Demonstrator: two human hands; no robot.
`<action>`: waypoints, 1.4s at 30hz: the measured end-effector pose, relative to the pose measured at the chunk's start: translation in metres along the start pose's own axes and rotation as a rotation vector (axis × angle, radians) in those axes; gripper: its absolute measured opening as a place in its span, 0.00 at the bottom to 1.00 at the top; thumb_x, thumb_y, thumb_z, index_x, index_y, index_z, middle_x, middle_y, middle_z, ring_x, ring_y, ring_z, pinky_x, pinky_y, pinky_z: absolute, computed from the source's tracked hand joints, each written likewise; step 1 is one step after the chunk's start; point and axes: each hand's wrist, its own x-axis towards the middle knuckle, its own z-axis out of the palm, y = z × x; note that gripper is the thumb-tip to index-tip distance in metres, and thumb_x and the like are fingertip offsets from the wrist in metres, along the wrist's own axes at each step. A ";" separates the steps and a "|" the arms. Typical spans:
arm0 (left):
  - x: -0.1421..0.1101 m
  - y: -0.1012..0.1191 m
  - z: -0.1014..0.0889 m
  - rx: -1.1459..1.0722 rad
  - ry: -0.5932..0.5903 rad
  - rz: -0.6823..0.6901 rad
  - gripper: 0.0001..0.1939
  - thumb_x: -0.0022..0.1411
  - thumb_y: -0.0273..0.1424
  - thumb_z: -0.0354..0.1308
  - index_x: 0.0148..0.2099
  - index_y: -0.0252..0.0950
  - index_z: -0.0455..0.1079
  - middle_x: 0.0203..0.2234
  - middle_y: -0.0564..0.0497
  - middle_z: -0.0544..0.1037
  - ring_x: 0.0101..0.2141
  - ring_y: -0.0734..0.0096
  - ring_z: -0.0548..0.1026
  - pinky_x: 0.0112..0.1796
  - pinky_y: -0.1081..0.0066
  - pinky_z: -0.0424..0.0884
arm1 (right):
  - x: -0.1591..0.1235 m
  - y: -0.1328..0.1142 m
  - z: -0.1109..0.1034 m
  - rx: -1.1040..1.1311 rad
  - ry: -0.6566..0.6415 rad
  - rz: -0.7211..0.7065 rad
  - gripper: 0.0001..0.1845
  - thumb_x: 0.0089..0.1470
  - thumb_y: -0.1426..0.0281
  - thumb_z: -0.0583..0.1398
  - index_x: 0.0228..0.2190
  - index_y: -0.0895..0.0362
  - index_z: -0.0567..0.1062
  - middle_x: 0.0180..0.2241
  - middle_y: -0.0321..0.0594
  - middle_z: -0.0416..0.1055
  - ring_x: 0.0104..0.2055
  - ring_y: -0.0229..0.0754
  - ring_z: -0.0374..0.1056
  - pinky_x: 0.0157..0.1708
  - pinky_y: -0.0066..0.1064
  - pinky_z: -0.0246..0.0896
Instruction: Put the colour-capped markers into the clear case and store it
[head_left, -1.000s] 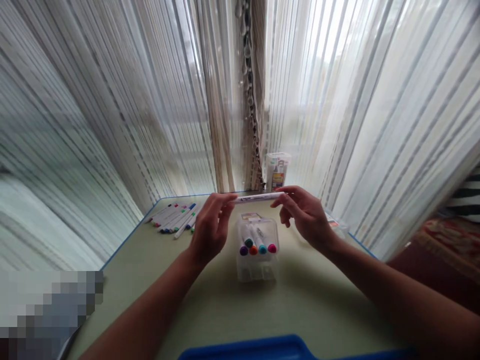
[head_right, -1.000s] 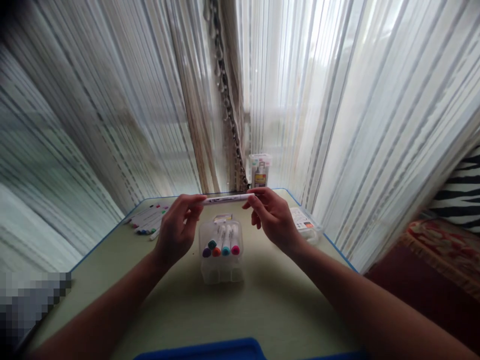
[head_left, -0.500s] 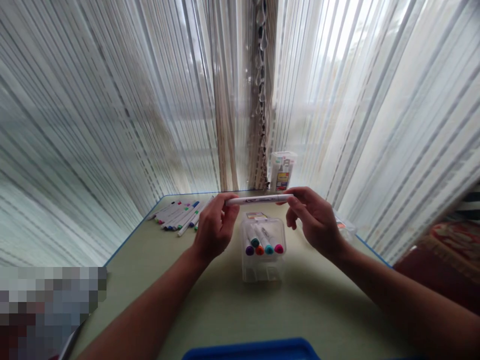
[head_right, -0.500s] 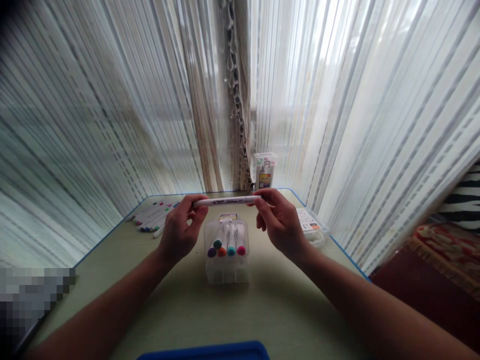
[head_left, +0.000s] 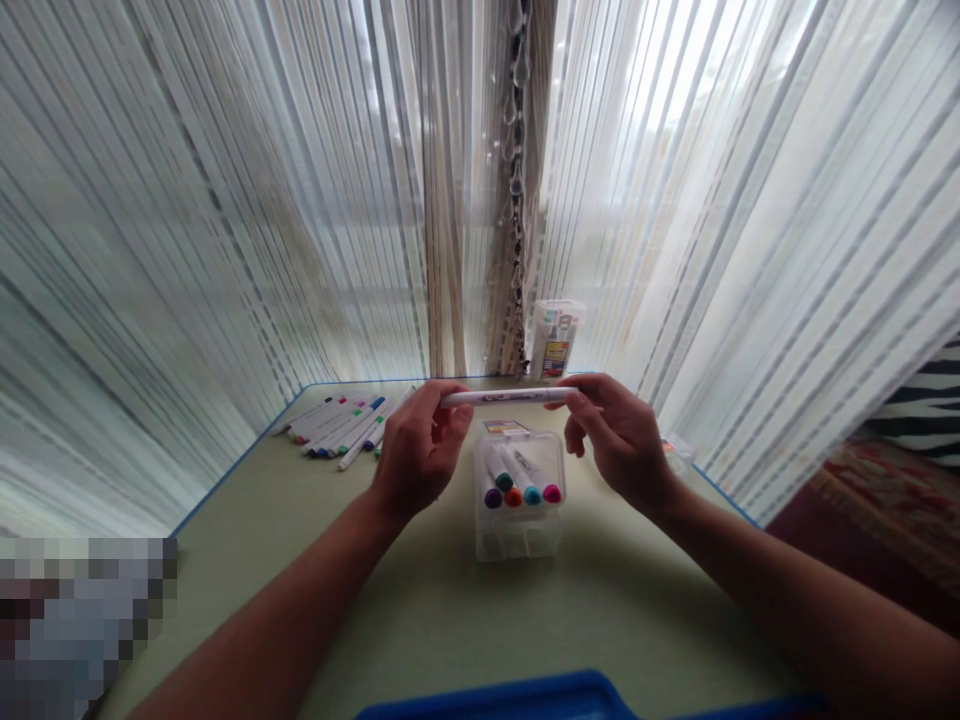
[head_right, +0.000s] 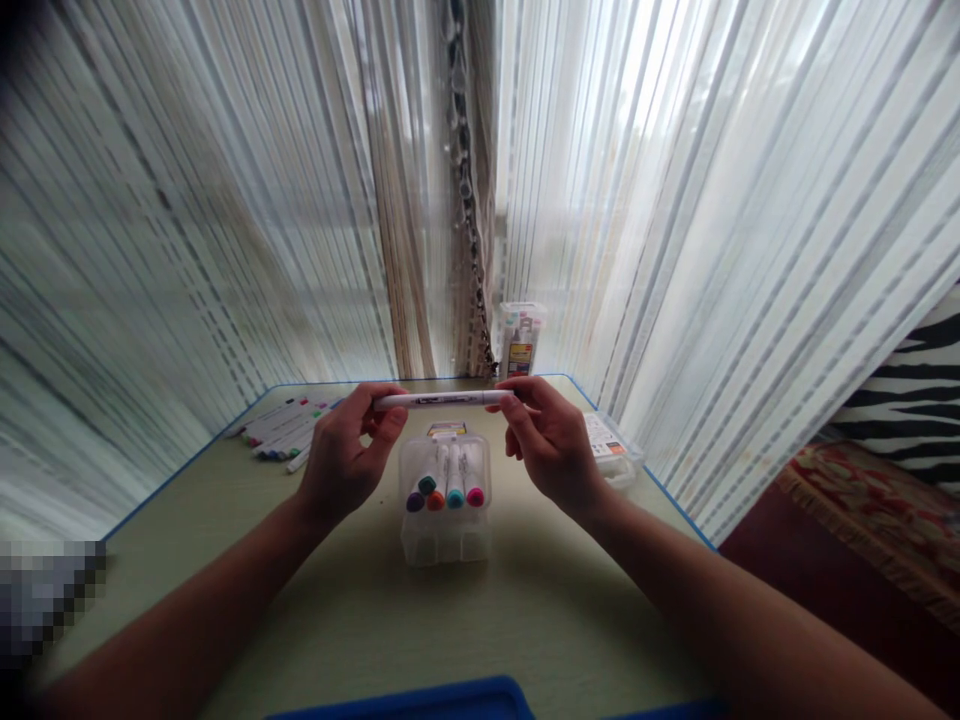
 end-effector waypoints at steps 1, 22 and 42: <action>0.000 0.000 0.000 -0.002 -0.002 -0.001 0.09 0.65 0.34 0.52 0.44 0.36 0.69 0.28 0.52 0.73 0.26 0.73 0.69 0.31 0.72 0.67 | 0.000 0.000 0.000 -0.002 0.002 0.001 0.09 0.61 0.65 0.59 0.39 0.58 0.72 0.31 0.39 0.75 0.17 0.31 0.63 0.14 0.25 0.58; 0.000 0.000 0.000 -0.033 -0.037 0.021 0.10 0.64 0.36 0.54 0.38 0.35 0.71 0.25 0.52 0.73 0.23 0.74 0.67 0.27 0.73 0.64 | -0.001 0.005 -0.002 -0.037 -0.026 0.037 0.15 0.49 0.64 0.69 0.33 0.56 0.70 0.22 0.31 0.67 0.18 0.32 0.64 0.13 0.23 0.60; 0.003 0.003 -0.002 -0.015 -0.097 0.003 0.12 0.66 0.35 0.51 0.34 0.34 0.70 0.20 0.55 0.68 0.21 0.75 0.65 0.26 0.73 0.61 | -0.002 0.003 -0.003 -0.077 -0.073 0.049 0.11 0.53 0.63 0.66 0.32 0.57 0.72 0.20 0.31 0.66 0.17 0.32 0.63 0.14 0.23 0.59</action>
